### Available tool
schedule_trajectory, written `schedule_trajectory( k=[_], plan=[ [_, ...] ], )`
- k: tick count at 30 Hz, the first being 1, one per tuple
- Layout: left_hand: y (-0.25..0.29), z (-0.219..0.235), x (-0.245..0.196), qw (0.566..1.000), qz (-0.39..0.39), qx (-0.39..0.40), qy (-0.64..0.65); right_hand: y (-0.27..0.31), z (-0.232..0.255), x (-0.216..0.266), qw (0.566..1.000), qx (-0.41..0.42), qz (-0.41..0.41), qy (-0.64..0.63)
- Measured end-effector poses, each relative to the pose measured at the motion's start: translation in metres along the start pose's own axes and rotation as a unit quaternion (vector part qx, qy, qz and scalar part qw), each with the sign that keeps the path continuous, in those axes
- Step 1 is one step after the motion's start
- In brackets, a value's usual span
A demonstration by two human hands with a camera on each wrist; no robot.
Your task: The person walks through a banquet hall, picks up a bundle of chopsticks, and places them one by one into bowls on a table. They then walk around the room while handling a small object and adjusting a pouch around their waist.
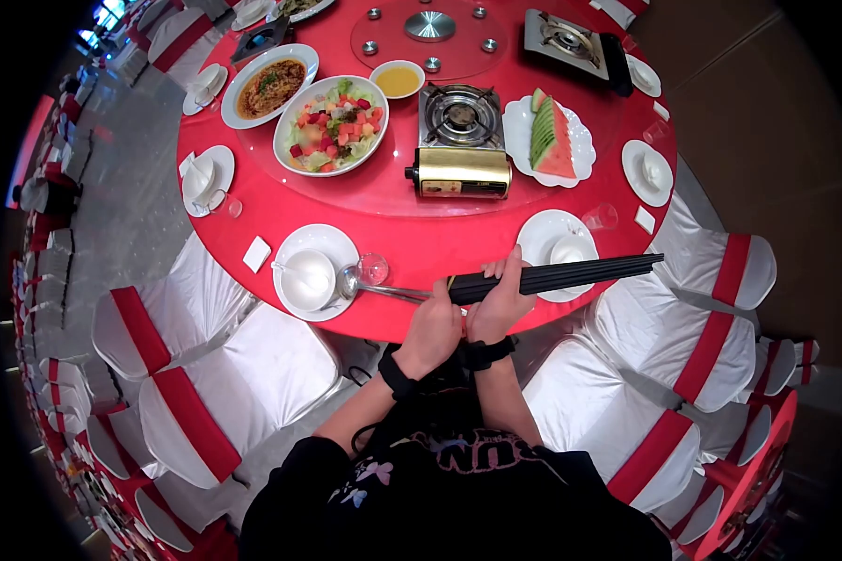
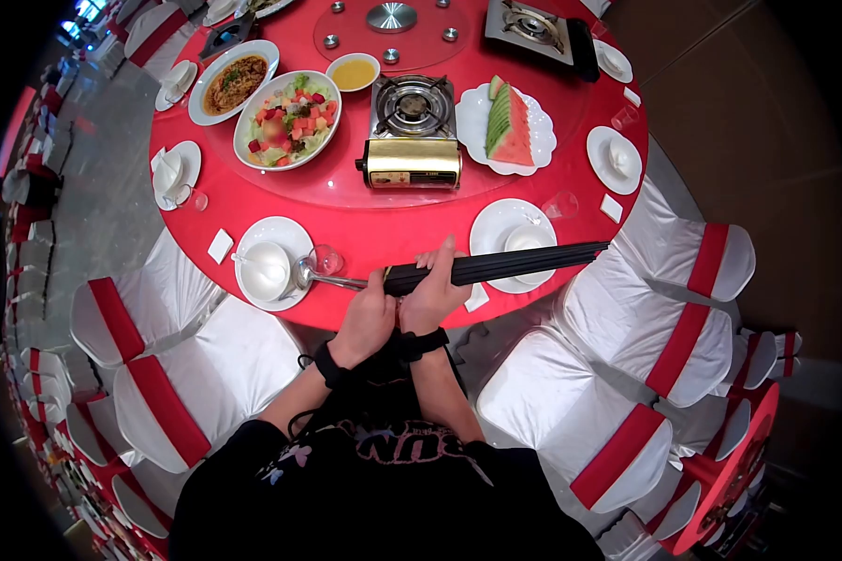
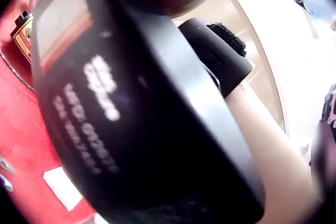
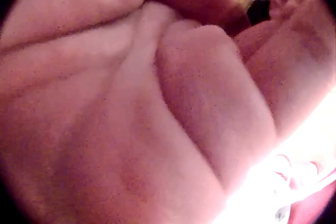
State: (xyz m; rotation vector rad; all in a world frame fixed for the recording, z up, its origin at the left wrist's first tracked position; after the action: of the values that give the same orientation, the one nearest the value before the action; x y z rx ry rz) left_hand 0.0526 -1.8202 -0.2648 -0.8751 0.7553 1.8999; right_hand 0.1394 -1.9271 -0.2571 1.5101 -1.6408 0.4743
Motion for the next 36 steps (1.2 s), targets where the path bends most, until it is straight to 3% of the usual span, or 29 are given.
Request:
schedule_trajectory(
  k=[8,12,15,17,20,23,28,31,34,36],
  plan=[
    [0.003,0.002,0.002,0.998,-0.02,0.044,0.032,-0.004,0.008,-0.008,0.998,-0.019,-0.039,-0.034],
    [0.006,0.016,-0.012,0.995,-0.062,0.069,0.025,-0.01,0.014,-0.019,0.991,-0.028,-0.108,-0.069],
    [0.008,0.001,0.004,0.984,-0.034,0.147,0.096,-0.008,0.012,-0.029,0.979,-0.022,-0.186,-0.083],
    [0.012,0.006,0.004,0.97,-0.046,0.156,0.181,-0.005,0.01,-0.035,0.959,-0.006,-0.265,-0.102],
    [0.011,0.006,0.005,0.925,0.0,0.175,0.338,-0.009,0.012,-0.04,0.936,0.055,-0.327,-0.114],
    [0.009,0.001,0.022,0.855,0.081,0.189,0.476,-0.001,0.012,-0.028,0.935,0.092,-0.33,-0.087],
    [0.001,-0.025,0.055,0.737,0.184,0.213,0.615,0.011,0.016,-0.019,0.925,0.157,-0.341,0.055],
    [-0.003,-0.034,0.052,0.75,0.185,0.247,0.585,0.016,0.019,-0.025,0.915,0.161,-0.362,0.072],
    [-0.008,-0.032,0.035,0.729,0.168,0.277,0.603,0.009,0.029,-0.026,0.921,0.146,-0.356,0.062],
    [-0.012,-0.025,0.021,0.787,0.134,0.274,0.536,-0.002,0.033,-0.011,0.942,0.142,-0.299,0.061]
  ],
)
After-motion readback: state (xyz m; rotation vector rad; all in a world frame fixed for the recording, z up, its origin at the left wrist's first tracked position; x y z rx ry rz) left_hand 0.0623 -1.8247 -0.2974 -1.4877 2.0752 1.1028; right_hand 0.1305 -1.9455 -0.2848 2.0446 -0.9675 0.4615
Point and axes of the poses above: each hand's wrist, its own y-axis away from the middle knuckle, its own z-axis out of the back of the hand, x = y × z, the point moved 10 cm from there along -y, towards the middle knuckle, and after that the axes turned 6 degrees about -y, right-handed, at the moved point
